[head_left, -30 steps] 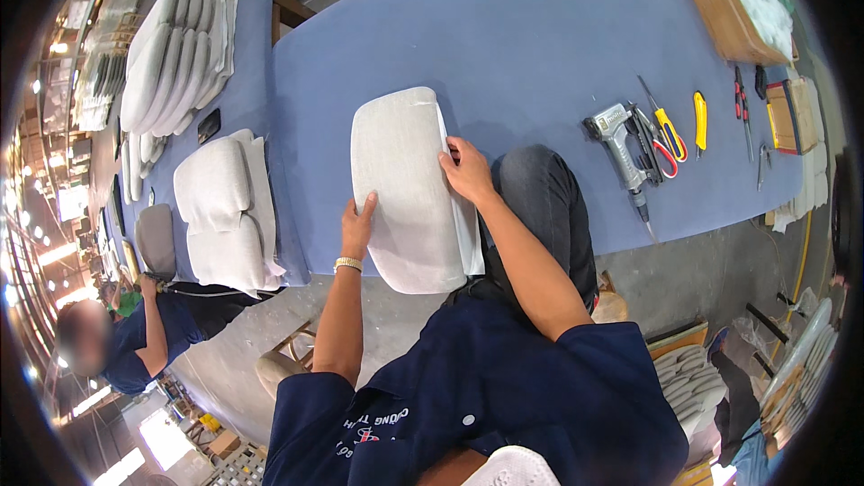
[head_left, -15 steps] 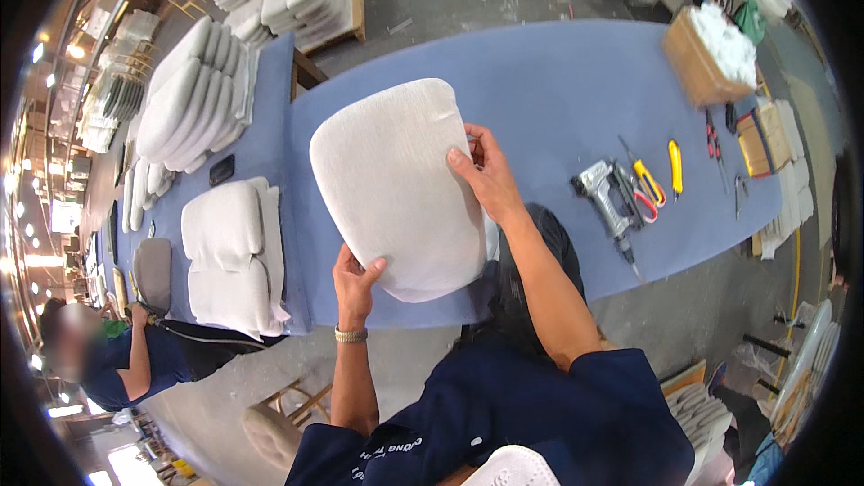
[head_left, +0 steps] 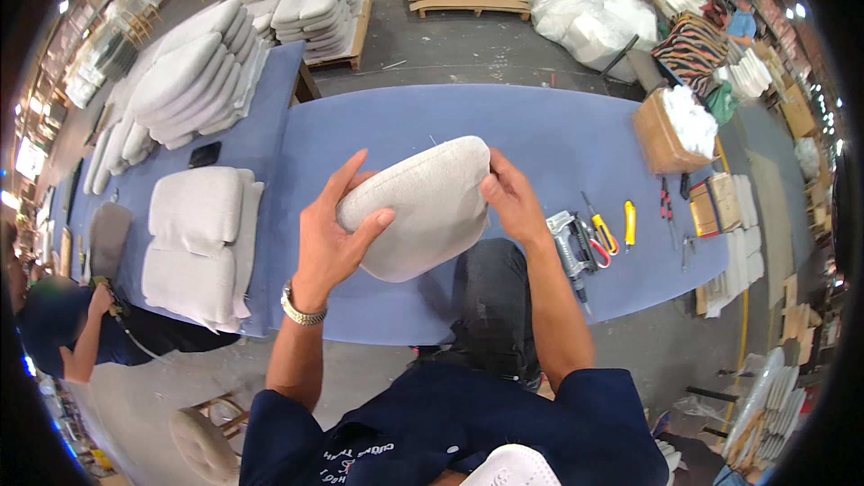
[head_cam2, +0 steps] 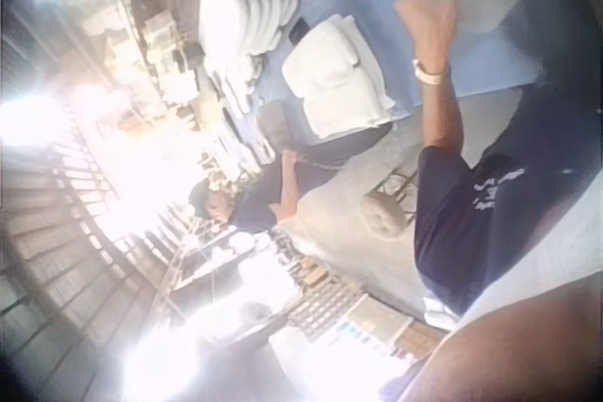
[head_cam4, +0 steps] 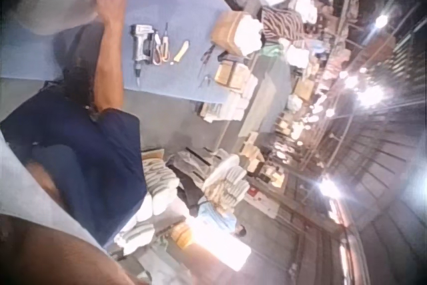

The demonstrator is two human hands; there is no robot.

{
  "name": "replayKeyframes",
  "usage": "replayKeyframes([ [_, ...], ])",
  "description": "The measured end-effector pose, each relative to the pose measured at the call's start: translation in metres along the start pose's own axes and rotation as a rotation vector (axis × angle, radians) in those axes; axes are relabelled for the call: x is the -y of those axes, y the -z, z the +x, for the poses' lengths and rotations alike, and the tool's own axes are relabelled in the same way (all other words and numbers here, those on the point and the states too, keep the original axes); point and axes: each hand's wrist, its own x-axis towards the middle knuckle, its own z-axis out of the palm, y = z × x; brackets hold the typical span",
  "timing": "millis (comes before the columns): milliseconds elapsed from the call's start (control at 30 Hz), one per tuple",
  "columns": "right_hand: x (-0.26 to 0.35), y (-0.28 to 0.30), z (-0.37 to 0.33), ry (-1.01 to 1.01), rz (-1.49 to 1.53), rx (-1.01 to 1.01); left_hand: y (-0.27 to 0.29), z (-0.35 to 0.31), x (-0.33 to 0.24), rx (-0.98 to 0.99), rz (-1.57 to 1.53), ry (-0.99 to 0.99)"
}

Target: The person assembles white cushion covers by inserting foam inserts, trimming excess fabric with a utility knife, and stapling the edges closed. They handle multiple cushions one at a time, stacking finished units on the table.

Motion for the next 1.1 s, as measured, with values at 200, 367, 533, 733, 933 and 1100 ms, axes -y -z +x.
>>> replayKeyframes([
  [200,0.042,-0.014,0.041,-0.143,-0.055,0.146,0.009,0.023,-0.028,0.181,0.261,0.044],
  [367,0.035,-0.027,0.056,-0.237,-0.047,0.248,0.016,0.037,-0.038,0.334,0.333,0.113],
  [533,0.039,-0.041,0.058,-0.156,-0.054,0.352,0.025,0.040,-0.030,0.399,0.404,0.124],
  [733,0.046,-0.053,0.061,-0.074,-0.111,0.459,0.039,0.031,-0.018,0.371,0.376,0.103],
  [933,0.051,-0.060,0.069,-0.046,-0.222,0.538,0.048,0.027,0.000,0.313,0.345,0.027],
  [1100,0.086,-0.046,0.095,-0.057,-0.451,0.941,0.044,0.020,-0.007,0.371,0.363,-0.023],
])
